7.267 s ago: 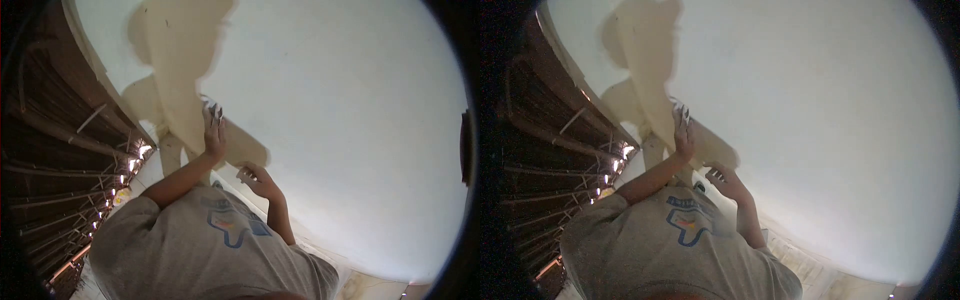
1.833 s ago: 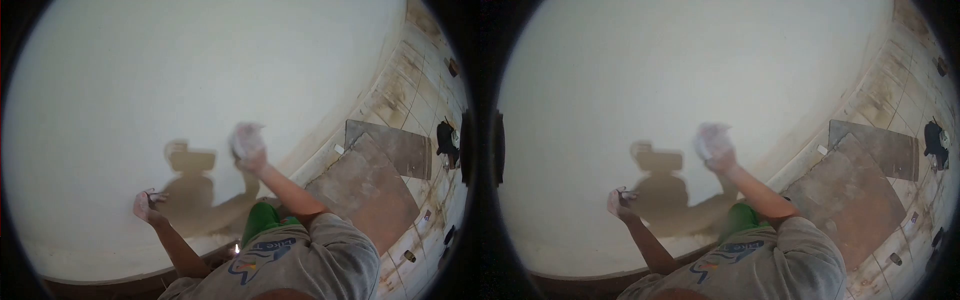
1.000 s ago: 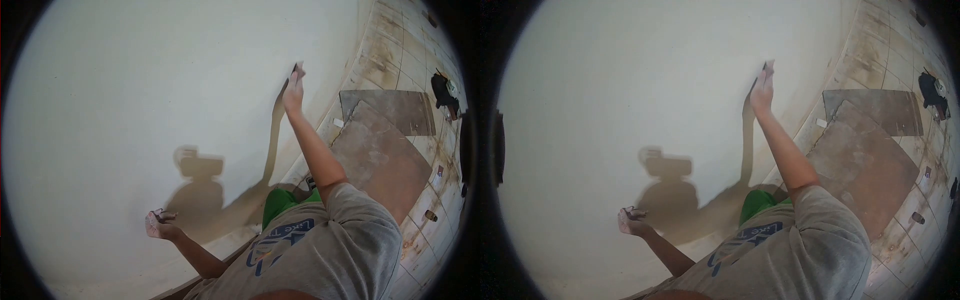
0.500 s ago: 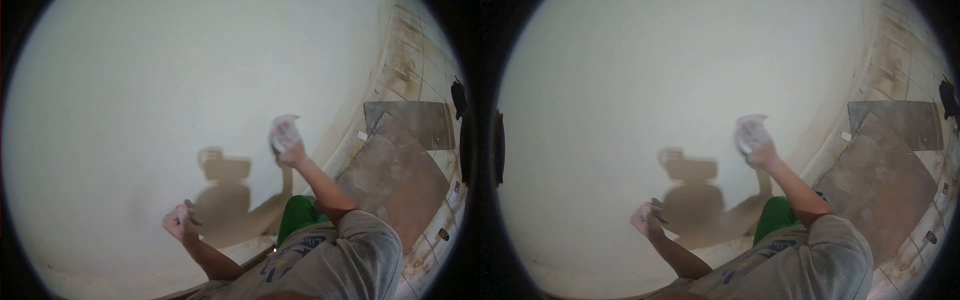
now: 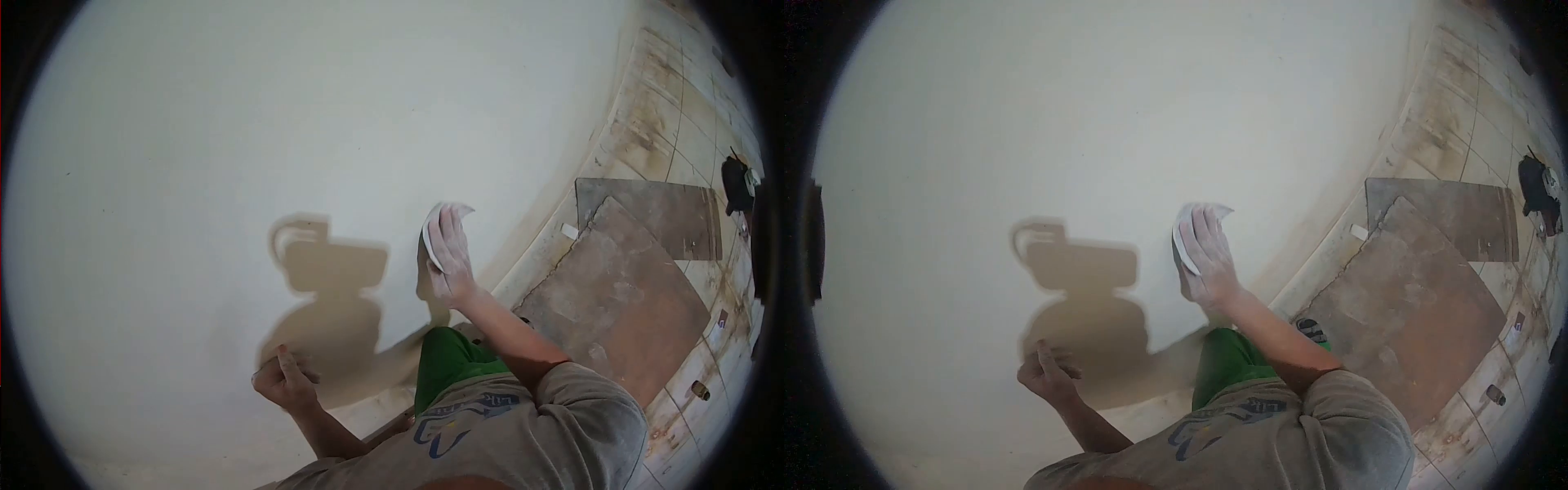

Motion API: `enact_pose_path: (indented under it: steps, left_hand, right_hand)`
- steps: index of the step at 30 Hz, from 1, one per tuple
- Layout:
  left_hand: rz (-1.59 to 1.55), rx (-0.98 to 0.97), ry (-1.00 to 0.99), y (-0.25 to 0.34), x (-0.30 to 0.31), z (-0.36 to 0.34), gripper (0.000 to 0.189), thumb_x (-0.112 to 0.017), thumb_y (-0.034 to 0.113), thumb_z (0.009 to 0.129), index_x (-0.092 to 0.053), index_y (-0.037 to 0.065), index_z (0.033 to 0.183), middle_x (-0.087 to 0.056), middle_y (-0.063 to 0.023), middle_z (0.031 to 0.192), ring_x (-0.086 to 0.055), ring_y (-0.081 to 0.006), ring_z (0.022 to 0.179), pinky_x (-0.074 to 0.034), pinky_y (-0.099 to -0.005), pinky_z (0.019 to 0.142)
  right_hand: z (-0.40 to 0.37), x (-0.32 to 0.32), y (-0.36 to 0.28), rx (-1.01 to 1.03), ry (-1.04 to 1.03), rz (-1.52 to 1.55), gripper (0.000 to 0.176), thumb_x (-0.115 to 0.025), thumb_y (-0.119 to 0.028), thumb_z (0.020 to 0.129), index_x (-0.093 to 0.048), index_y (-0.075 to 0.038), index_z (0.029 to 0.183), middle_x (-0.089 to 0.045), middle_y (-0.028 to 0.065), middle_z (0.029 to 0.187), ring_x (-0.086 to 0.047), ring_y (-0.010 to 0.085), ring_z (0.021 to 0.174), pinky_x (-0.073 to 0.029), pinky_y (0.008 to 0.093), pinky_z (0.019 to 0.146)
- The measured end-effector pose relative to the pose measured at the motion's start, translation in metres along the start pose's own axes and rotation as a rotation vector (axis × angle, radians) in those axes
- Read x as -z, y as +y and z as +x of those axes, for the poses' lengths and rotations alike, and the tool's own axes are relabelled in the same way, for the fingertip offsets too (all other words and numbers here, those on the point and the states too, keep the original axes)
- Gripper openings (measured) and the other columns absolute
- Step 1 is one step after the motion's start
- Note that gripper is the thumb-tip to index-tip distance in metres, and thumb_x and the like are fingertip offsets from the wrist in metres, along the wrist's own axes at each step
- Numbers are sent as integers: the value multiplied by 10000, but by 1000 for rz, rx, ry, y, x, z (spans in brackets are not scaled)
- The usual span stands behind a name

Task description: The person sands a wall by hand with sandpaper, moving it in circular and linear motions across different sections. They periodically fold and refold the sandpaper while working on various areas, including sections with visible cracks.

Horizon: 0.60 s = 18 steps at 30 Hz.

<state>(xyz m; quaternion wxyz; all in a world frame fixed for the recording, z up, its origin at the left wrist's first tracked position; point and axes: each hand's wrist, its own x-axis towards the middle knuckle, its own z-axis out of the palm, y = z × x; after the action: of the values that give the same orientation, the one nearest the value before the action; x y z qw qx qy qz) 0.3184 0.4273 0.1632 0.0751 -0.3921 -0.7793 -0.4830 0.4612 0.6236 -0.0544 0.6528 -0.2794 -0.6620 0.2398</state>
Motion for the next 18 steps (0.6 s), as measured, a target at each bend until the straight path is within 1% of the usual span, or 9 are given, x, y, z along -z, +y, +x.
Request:
enact_pose_path:
  steps: [2, 4, 6, 7, 9, 10, 13, 15, 18]
  left_hand:
    - [15, -34, 12, -1, 3, -2, 508, -603, 162, 1004, -604, -35, 536, -528, -47, 414, -457, -120, 331, -381, -275, 419]
    - [43, -70, 42, -17, 2, 0, 497, -600, 157, 1001, -611, -50, 549, -535, -51, 422, -473, -121, 352, -370, -278, 421]
    - [57, -55, 40, -19, 6, 1, 473, -604, 162, 997, -638, -63, 582, -571, -61, 465, -506, -121, 395, -360, -279, 428]
    - [61, -38, 35, -16, 6, 1, 468, -604, 166, 999, -647, -61, 592, -581, -64, 477, -515, -121, 405, -363, -276, 431]
    - [12, -3, 4, -9, 2, -2, 446, -602, 171, 1004, -667, -61, 629, -600, -71, 502, -531, -120, 423, -381, -267, 439]
    - [-44, 10, -10, -2, -1, -5, 430, -600, 171, 1007, -677, -63, 654, -608, -75, 514, -539, -120, 430, -395, -262, 445]
    - [-127, 21, -89, 2, -9, -13, 374, -607, 164, 1013, -700, -70, 737, -628, -85, 544, -566, -121, 457, -448, -251, 471]
    - [-134, 27, -131, -1, -16, -20, 358, -611, 182, 1015, -710, -70, 781, -638, -90, 559, -582, -133, 464, -472, -257, 473]
    - [-124, 66, -194, -10, -24, -23, 351, -617, 209, 1015, -719, -63, 818, -653, -95, 587, -598, -156, 463, -484, -275, 458]
  right_hand:
    - [-8, 9, 26, 215, -46, -139, 687, -544, -127, 906, -365, 44, 1547, -223, 319, 1634, -149, 467, 1545, -112, 549, 1257]
    - [4, 18, 57, -181, 177, 48, 590, -444, -68, 984, -339, 63, 1549, -206, 285, 1654, -115, 428, 1560, -75, 512, 1264]
    - [57, 42, 54, -287, 359, 98, 539, -409, -22, 1020, -311, 126, 1529, -157, 258, 1677, -53, 384, 1575, -58, 469, 1263]
    - [71, 43, 60, -279, 448, 89, 541, -412, 47, 989, -356, 100, 1524, -188, 250, 1673, -78, 381, 1574, -105, 442, 1264]
    - [90, 49, 54, -105, 402, -24, 553, -414, 83, 957, -409, 66, 1511, -210, 240, 1668, -120, 364, 1572, -144, 429, 1262]
    - [104, 39, 28, -26, 421, 3, 518, -409, 77, 973, -434, 73, 1490, -269, 240, 1651, -230, 357, 1548, -198, 414, 1241]
    - [104, 12, -28, 124, 250, 107, 643, -528, 88, 814, -531, 8, 1452, -413, 246, 1575, -298, 415, 1514, -186, 474, 1254]
    - [81, 6, -55, 231, 72, 67, 675, -588, 30, 766, -563, -36, 1438, -453, 188, 1565, -398, 431, 1458, -265, 537, 1223]
    - [31, 13, -27, 245, -200, 20, 690, -598, 9, 763, -555, -42, 1450, -466, 231, 1540, -411, 441, 1447, -295, 545, 1209]
